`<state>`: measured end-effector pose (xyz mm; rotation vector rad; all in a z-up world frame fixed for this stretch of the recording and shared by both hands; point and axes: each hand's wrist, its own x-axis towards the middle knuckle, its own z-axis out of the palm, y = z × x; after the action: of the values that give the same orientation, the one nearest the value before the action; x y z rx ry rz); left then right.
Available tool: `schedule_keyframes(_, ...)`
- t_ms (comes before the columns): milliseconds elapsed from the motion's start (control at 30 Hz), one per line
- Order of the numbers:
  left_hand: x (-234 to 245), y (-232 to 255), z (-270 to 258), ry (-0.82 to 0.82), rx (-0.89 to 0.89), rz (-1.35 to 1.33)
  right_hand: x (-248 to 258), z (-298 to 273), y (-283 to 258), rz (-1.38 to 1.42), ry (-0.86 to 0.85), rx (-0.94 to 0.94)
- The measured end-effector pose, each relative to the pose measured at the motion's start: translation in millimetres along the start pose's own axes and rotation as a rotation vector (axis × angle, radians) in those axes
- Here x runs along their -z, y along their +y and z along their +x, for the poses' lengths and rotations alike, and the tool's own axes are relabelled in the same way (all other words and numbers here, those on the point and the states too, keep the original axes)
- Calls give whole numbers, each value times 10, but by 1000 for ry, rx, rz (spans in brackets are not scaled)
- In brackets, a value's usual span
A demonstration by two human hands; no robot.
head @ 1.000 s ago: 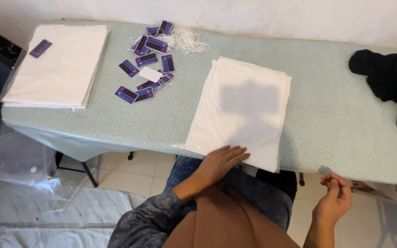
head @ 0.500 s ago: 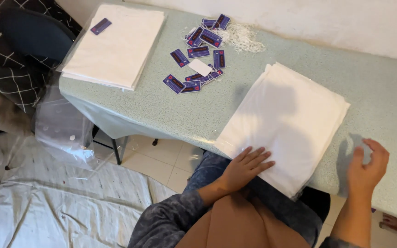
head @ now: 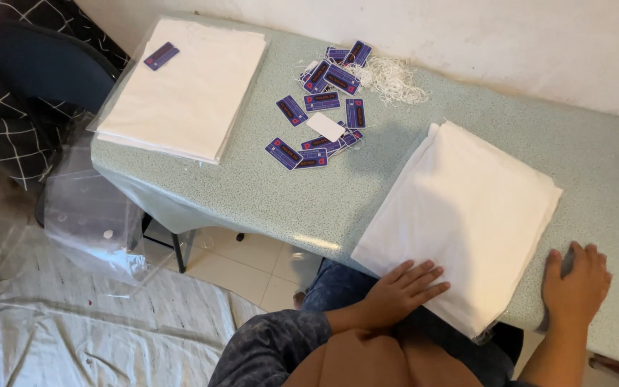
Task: Folding a white t-shirt and attaching brand tags on a work table
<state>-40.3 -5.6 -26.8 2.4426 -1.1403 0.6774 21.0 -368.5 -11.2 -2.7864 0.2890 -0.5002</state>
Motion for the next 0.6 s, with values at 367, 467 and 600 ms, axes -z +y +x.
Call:
schedule_keyframes(367, 885, -166, 902, -197, 248, -362, -78, 89, 202, -146, 7, 74)
schedule_keyframes(467, 1600, -411, 1439, -380, 564, -815, 99, 52, -35, -112, 33, 126)
schedule_keyframes(600, 1496, -734, 1519, -30, 908, -1958, 241, 67, -111, -22, 68, 169)
